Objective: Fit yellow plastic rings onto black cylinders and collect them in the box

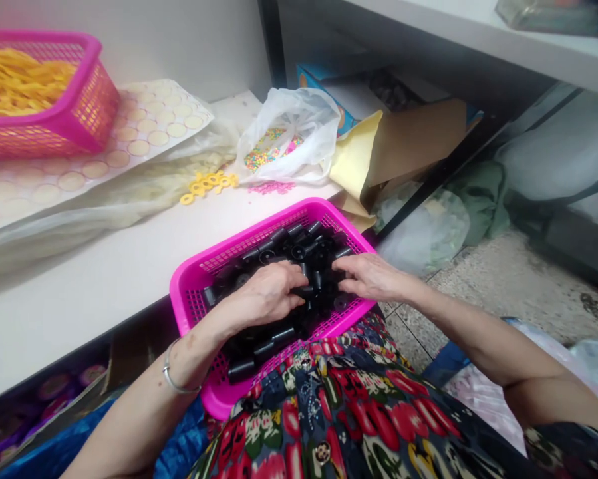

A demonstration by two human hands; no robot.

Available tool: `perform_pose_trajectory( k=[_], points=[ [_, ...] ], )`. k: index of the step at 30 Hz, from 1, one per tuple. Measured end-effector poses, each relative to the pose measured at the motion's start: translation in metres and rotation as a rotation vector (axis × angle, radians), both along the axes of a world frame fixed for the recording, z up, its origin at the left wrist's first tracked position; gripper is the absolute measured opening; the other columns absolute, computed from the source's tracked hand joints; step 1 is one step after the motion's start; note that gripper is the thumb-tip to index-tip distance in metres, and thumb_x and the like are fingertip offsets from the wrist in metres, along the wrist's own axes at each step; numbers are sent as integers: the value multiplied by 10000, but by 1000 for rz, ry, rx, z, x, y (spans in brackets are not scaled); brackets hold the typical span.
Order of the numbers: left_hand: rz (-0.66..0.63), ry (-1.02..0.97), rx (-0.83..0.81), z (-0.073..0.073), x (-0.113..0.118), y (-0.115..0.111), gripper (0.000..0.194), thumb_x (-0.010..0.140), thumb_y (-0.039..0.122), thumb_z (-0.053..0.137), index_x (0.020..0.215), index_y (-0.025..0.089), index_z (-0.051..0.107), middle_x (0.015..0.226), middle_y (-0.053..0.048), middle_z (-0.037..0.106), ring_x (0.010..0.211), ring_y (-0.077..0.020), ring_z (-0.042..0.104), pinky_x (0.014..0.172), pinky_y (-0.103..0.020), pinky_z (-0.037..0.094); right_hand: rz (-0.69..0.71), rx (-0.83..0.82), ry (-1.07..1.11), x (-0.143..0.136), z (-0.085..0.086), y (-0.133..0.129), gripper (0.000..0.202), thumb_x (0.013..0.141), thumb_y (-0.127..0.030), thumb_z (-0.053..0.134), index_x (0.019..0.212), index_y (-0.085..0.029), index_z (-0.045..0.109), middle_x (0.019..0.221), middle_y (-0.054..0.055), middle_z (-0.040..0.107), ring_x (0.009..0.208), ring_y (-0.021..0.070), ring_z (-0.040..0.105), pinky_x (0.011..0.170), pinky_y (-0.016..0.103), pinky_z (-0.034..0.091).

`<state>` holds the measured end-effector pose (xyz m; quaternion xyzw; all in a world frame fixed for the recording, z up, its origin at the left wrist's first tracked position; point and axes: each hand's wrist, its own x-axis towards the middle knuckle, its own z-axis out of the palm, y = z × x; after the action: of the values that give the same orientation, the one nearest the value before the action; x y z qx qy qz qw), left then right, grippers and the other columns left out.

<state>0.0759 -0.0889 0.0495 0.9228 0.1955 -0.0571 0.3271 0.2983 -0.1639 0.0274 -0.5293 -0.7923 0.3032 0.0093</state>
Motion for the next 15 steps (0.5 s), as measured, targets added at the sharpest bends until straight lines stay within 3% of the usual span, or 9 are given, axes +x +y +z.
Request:
perform_pose_trajectory(
  k=[2, 5, 8, 10, 12, 15],
  points=[
    [10, 14, 11, 0, 3, 1, 122, 755, 198, 559, 831, 188, 655, 825, -33, 629, 825, -169, 562, 747, -280, 443, -30, 24, -33, -9, -6, 1, 212, 831, -329, 506, 982, -184, 535, 810, 44, 624, 735, 181, 574, 615, 263, 357],
    [74, 20, -5, 0, 6, 3, 151, 746, 185, 555, 838, 189, 675, 807, -35, 645, 801, -169, 575, 756, -293, 449, -43, 52, -58, -17, -12, 2, 169, 807, -282, 529, 938, -180, 557, 802, 55, 624, 722, 192, 582, 596, 270, 355],
    [261, -39, -78, -1, 8, 2, 158, 722, 145, 553, 816, 166, 679, 794, -36, 645, 782, -164, 579, 758, -305, 458, -205, 13, 231, -16, -14, 2, 191, 778, -236, 559, 963, -194, 570, 789, 22, 624, 721, 168, 581, 625, 274, 398],
    [432, -134, -238, -2, 10, -1, 194, 701, 133, 565, 866, 147, 666, 824, -37, 638, 769, -158, 580, 728, -302, 474, -372, -81, 604, -13, -13, 2, 270, 746, -255, 613, 1006, -202, 562, 827, 5, 629, 721, 143, 582, 650, 276, 440],
    [572, -245, -510, -3, 15, -7, 364, 641, 137, 638, 1004, 137, 621, 923, -54, 634, 813, -168, 591, 697, -292, 494, -501, -211, 960, -14, -11, 1, 335, 689, -259, 682, 997, -196, 566, 856, 4, 636, 740, 134, 597, 675, 279, 477],
    [667, -383, -875, -5, 23, -16, 637, 528, 143, 754, 1130, 139, 545, 1033, -73, 625, 887, -192, 607, 726, -294, 513, -635, -345, 1245, -22, -10, -1, 353, 629, -249, 745, 939, -186, 589, 800, 2, 645, 704, 127, 618, 647, 269, 506]
  ],
)
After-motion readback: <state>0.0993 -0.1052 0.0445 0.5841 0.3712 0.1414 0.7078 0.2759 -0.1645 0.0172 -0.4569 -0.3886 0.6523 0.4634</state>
